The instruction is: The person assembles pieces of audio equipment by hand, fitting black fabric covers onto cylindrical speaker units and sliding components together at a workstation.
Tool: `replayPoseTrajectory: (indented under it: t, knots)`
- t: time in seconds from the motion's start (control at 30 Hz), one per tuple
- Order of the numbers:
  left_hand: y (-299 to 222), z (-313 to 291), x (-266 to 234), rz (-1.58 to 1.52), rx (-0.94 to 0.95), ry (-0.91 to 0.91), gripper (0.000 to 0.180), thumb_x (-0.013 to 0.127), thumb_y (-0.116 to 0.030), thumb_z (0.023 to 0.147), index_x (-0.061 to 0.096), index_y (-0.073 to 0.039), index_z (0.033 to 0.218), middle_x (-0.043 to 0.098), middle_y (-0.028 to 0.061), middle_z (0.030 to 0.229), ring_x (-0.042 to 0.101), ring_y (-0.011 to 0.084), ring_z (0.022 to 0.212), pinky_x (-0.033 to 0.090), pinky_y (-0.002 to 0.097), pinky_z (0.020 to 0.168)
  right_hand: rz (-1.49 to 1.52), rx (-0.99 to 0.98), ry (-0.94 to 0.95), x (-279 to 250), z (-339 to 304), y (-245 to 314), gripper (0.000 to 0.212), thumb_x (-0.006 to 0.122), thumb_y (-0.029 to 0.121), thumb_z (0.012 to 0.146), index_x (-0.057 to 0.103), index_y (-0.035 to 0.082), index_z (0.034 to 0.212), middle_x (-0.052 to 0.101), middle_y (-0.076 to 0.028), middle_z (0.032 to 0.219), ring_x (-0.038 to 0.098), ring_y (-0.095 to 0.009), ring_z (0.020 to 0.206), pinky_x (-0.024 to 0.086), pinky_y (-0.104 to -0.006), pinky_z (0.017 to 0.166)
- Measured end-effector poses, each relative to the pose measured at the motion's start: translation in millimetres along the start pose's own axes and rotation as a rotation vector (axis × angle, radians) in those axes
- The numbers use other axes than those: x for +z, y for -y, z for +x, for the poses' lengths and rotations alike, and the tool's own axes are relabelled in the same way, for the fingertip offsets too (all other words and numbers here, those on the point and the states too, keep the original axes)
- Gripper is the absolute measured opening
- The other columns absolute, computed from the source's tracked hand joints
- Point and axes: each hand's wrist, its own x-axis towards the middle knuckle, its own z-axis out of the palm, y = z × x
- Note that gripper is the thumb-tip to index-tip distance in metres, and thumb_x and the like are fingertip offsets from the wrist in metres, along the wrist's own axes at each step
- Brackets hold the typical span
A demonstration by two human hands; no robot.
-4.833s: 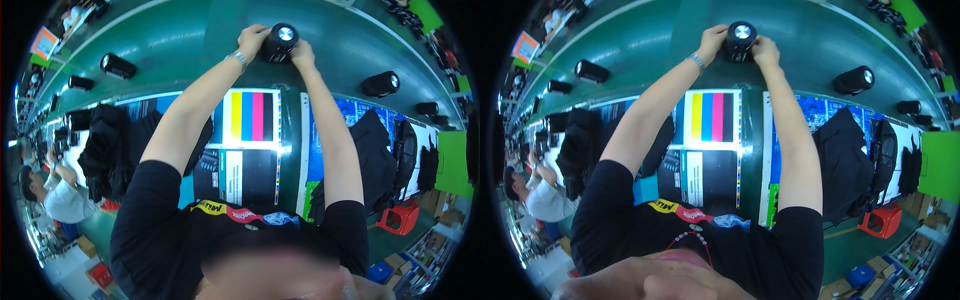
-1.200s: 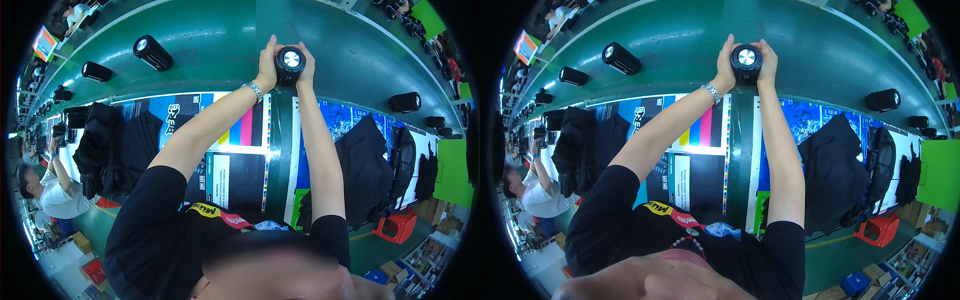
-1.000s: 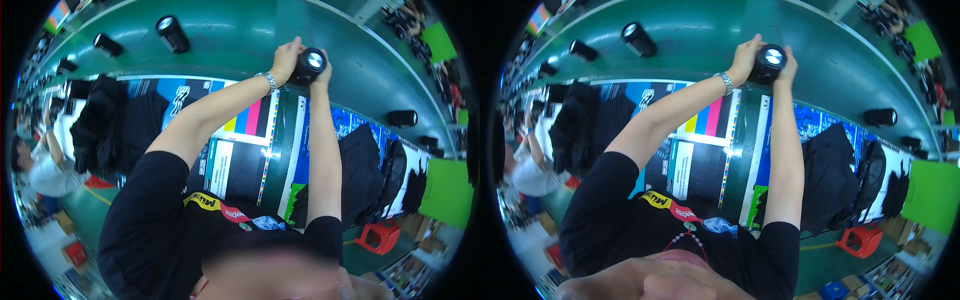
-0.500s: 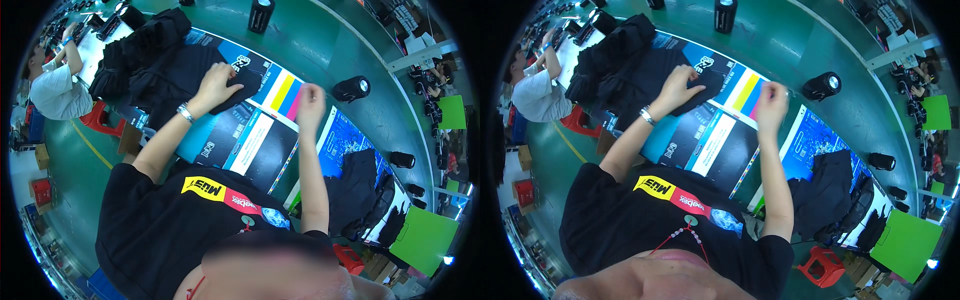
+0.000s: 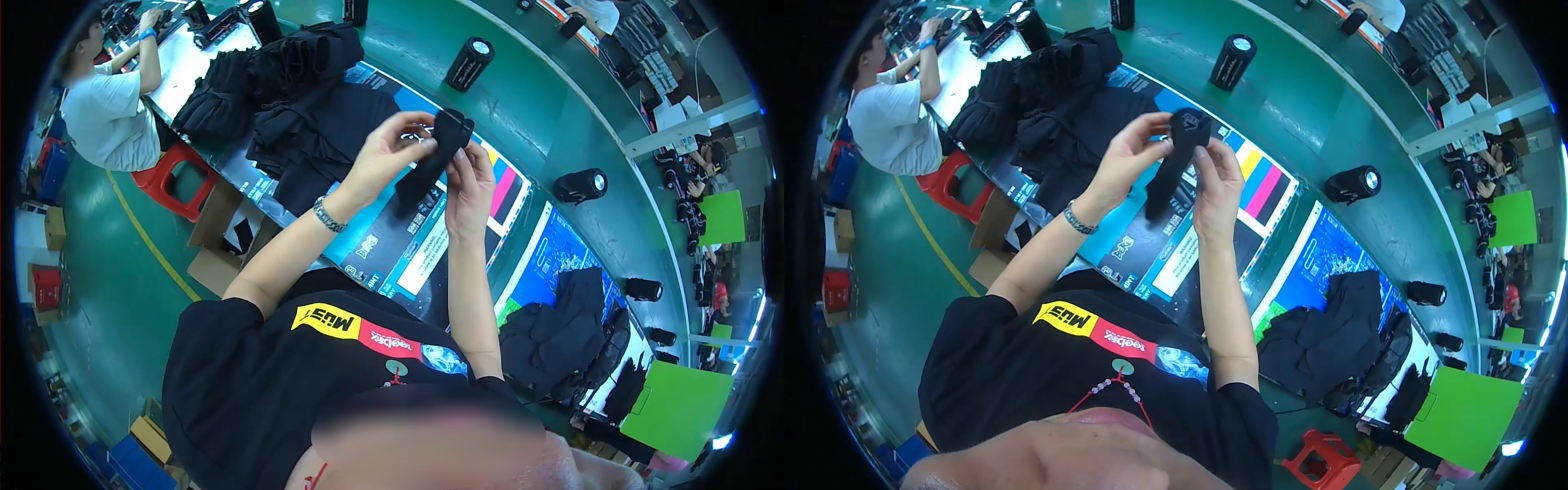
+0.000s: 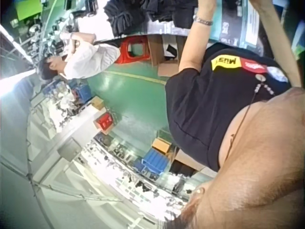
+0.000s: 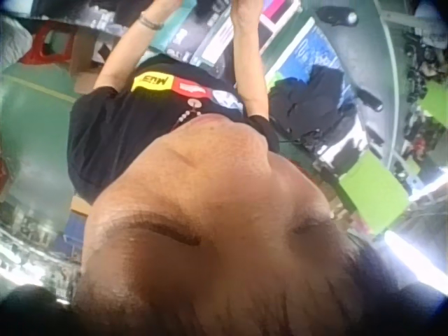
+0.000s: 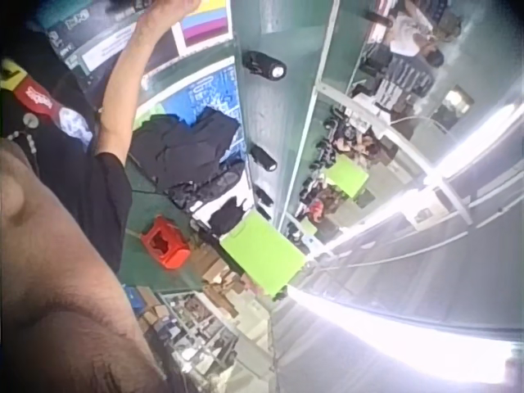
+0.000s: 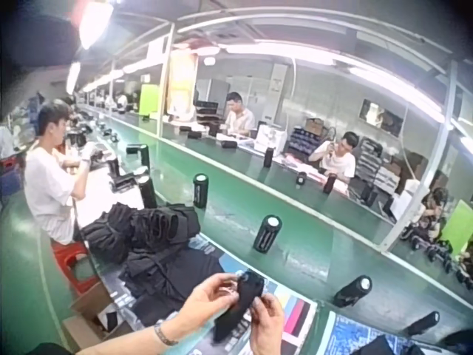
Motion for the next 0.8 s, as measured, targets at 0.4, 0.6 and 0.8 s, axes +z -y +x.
replayPoseTrajectory:
  t: [0.4,0.6,0.8]
  knots:
    - [-17,79,-3,0.002,-0.259,0.427,0.016,0.06,-0.024,0.093,0.06,-0.007,0.092,0.061,-0.0025,0.084,0.06,0.0048,0.082,0.047,0.0201,0.07,-0.081,-0.099,0.024,-23,54,45,0.013,0.057,0.001,0.091,0.062,0.0,0.104,0.063,-0.002,0.096,0.058,-0.007,0.087,0.045,-0.0203,0.078]
    - [6,148,-4,-0.451,-0.644,0.507,0.036,0.041,-0.029,0.101,0.055,-0.004,0.122,0.062,0.0089,0.118,0.06,0.0178,0.105,0.048,0.0362,0.088,-0.247,-0.218,-0.089,-36,122,51,0.011,0.061,0.004,0.09,0.066,0.002,0.099,0.064,-0.001,0.09,0.058,-0.007,0.084,0.045,-0.0201,0.077]
    - [29,167,-13,-0.363,-0.57,0.445,0.034,0.061,-0.016,0.09,0.056,-0.003,0.121,0.062,0.0073,0.118,0.06,0.0192,0.107,0.046,0.0392,0.098,-0.261,-0.114,-0.001,-32,124,51,0.013,0.063,0.008,0.089,0.066,0.002,0.101,0.065,-0.001,0.093,0.058,-0.006,0.087,0.045,-0.0203,0.077]
